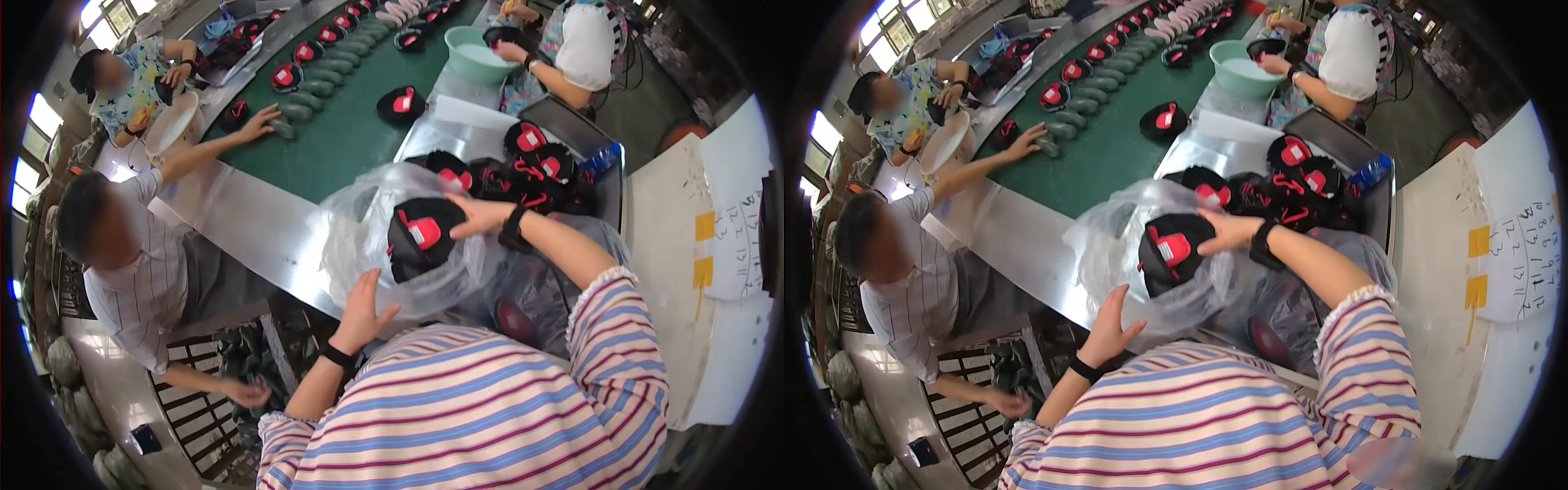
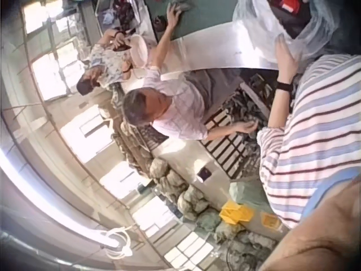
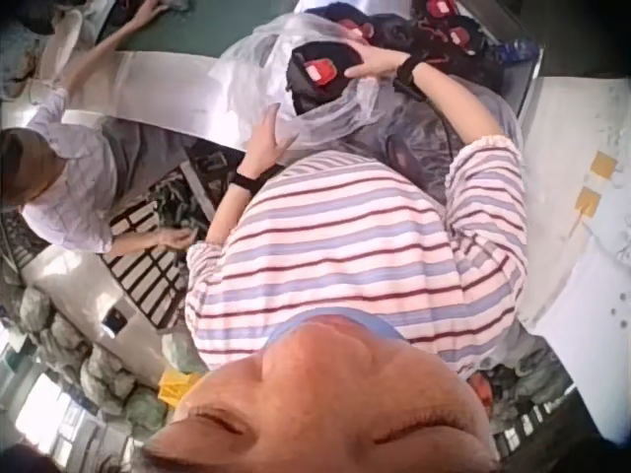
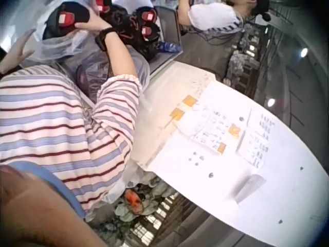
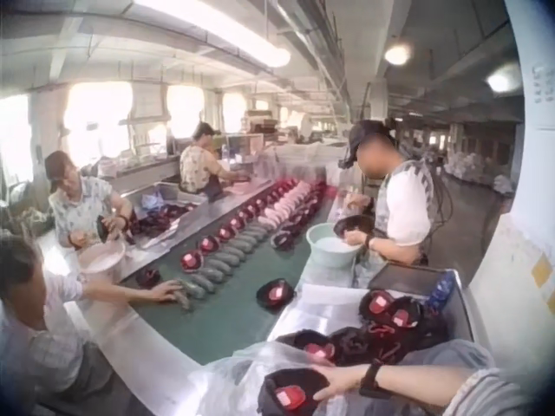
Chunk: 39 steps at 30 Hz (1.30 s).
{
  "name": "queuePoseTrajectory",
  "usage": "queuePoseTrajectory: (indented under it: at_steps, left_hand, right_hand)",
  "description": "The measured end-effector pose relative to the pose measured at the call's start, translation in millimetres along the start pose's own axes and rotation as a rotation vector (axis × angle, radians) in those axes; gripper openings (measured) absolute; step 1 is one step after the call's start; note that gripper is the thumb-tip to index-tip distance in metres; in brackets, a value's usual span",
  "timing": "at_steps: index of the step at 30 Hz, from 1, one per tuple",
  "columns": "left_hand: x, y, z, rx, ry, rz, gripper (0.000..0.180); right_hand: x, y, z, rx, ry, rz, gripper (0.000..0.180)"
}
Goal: The person retrieves a large sack containing black and red shoes and unpacks them onto a metal table. They then pick up pairs of shoes, inspect them, and place them into a clear plastic bag. The person repeats this process, handling multiple pairs of shoes and organizing them within the bag.
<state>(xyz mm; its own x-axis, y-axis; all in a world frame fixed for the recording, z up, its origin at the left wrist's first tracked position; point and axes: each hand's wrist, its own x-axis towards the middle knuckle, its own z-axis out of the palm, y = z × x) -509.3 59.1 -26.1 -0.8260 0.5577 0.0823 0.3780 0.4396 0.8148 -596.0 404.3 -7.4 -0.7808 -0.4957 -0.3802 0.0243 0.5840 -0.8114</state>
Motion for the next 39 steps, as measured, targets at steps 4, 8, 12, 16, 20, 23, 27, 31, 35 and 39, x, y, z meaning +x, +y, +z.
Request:
queuePoseTrajectory:
  at_steps: [4,8,12,16,20,23,27,31,35,39]
  left_hand:
    - [34.5,39.2,2.1,0.102,0.107,0.262,0.05]
    - [39.3,44.7,34.5,0.158,-0.383,0.4,0.038]
    - [42.3,33.7,56.5,-0.132,-0.76,0.452,0.029]
    - [70.2,48.2,50.8,-0.214,-0.153,0.49,0.033]
    - [74.3,30.8,51.1,0.337,-0.149,0.201,0.052]
    - [67.4,15.0,48.7,0.281,-0.214,0.187,0.052]
    - [71.3,-1.6,49.8,0.043,0.051,0.115,0.038]
    - [96.6,16.8,41.1,0.141,0.215,0.117,0.04]
    - [108.0,-63.2,36.5,0.202,0.432,-0.234,0.045]
    - [104.9,-145.4,10.1,0.022,0.439,-0.537,0.055]
  right_hand:
    - [-16.6,-2.2,22.6,-0.065,0.032,0.266,0.103]
    - [-2.9,-4.5,34.7,0.77,0.263,0.277,0.08]
    - [-17.9,-28.3,23.4,0.136,0.154,0.039,0.079]
    - [-32.5,-10.6,13.7,-0.782,-0.071,0.204,0.066]
    - [-54.2,46.0,-42.1,-1.125,0.113,0.698,0.024]
    - [-65.0,56.9,-70.5,-1.049,0.189,0.549,0.023]
    - [-22.8,-33.6,-48.0,-0.756,0.375,0.267,0.023]
    - [20.4,-48.0,-1.8,-0.64,0.155,0.223,0.049]
    - [51.2,-19.4,31.0,-0.552,0.089,0.355,0.059]
    - [54.4,-5.4,22.6,-0.487,0.18,0.334,0.051]
